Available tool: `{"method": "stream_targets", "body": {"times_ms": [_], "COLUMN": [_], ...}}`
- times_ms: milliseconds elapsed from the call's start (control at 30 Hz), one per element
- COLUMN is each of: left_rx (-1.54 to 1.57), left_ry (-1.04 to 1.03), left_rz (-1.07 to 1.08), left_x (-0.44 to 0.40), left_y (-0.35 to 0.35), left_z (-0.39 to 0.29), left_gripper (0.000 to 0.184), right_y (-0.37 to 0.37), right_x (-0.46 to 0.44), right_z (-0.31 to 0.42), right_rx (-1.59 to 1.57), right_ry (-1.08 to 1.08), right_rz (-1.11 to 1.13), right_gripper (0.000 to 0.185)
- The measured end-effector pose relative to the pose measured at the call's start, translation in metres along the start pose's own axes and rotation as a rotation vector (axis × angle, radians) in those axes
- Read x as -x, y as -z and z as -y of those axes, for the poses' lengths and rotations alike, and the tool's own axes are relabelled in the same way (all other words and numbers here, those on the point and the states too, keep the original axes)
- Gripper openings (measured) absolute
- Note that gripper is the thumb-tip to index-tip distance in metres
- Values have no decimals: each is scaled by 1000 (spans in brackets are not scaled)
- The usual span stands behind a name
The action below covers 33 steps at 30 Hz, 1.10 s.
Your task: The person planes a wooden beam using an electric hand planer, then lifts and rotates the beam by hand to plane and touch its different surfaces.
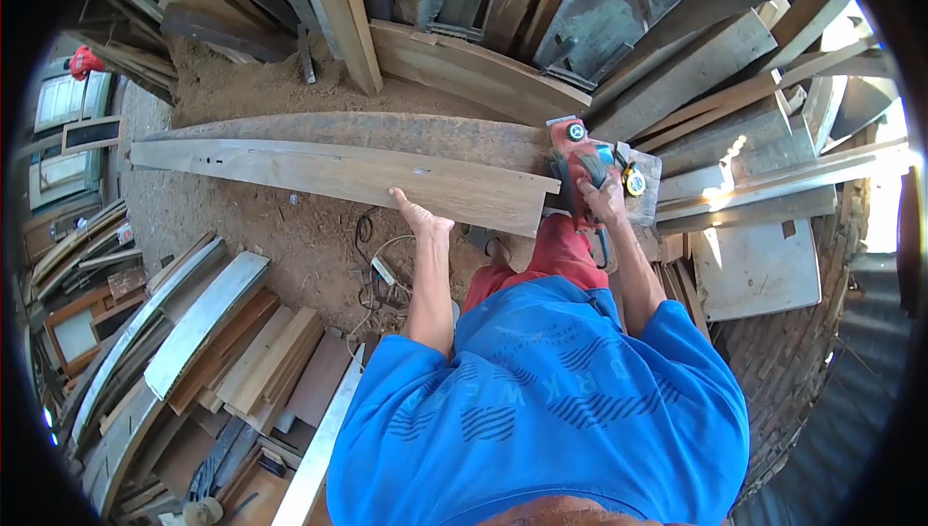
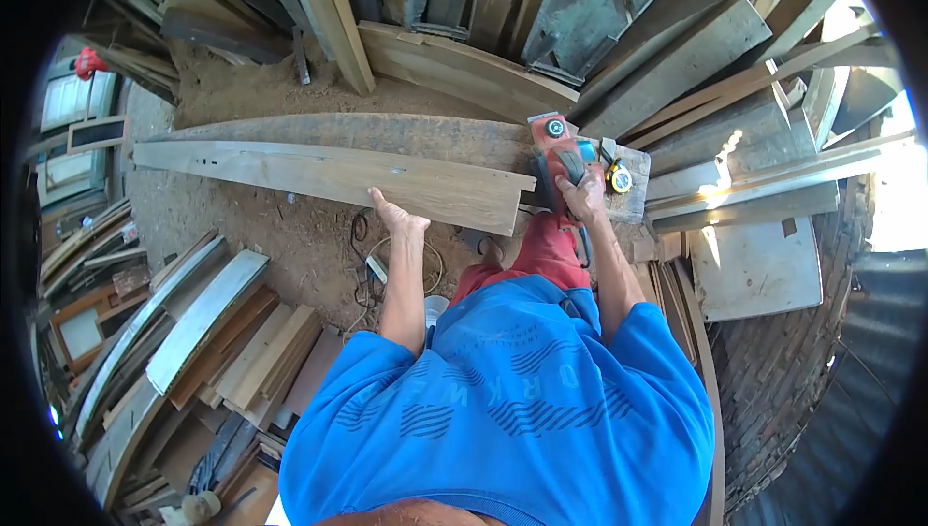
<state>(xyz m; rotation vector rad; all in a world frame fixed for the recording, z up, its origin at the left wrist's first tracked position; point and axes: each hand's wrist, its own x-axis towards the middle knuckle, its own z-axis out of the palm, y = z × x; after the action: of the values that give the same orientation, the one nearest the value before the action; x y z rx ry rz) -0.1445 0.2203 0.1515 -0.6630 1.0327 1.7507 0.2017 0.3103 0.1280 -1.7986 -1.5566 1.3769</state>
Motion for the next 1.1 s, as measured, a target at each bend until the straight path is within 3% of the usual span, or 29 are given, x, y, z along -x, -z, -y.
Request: {"method": "stream_targets", "body": {"times_ms": [67, 233, 433, 533, 633, 733, 767, 867, 967, 1100], "left_rx": [1, -101, -184, -1181, -1680, -2075, -2007, -2273, -2573, -2793], "left_ry": [10, -19, 22, 314, 201, -575, -324, -821, -987, -916], "left_rz": [7, -59, 60, -159, 86, 260, 191, 515, 725, 976], "left_x": [-9, -29, -49, -78, -42, -24, 11, 5, -13, -54], "left_y": [-8, -18, -8, 55, 65, 67, 24, 7, -17, -49], "left_z": [2, 11, 14, -6, -20, -11, -7, 9, 31, 49], "left_gripper": [84, 87, 85, 77, 66, 55, 55, 82, 112, 129], "right_y": [12, 42, 73, 84, 85, 83, 82, 79, 77, 72], "right_x": [6, 58, 89, 98, 100, 101, 103, 104, 107, 110], "right_z": [-1, -1, 9, 27, 23, 8, 8, 11, 11, 20], "right_rx": [-71, -179, -180, -111, -94, -118, -128, -140, -103, -116], "right_ry": [-98, -86, -58, -50, -6, -91, -89, -94, -113, -137], "right_rz": [22, -67, -167, -196, -237, -215, -211, -193, -166, -144], "right_gripper": [27, 19, 15, 13, 12, 18, 18, 20, 22, 27]}}
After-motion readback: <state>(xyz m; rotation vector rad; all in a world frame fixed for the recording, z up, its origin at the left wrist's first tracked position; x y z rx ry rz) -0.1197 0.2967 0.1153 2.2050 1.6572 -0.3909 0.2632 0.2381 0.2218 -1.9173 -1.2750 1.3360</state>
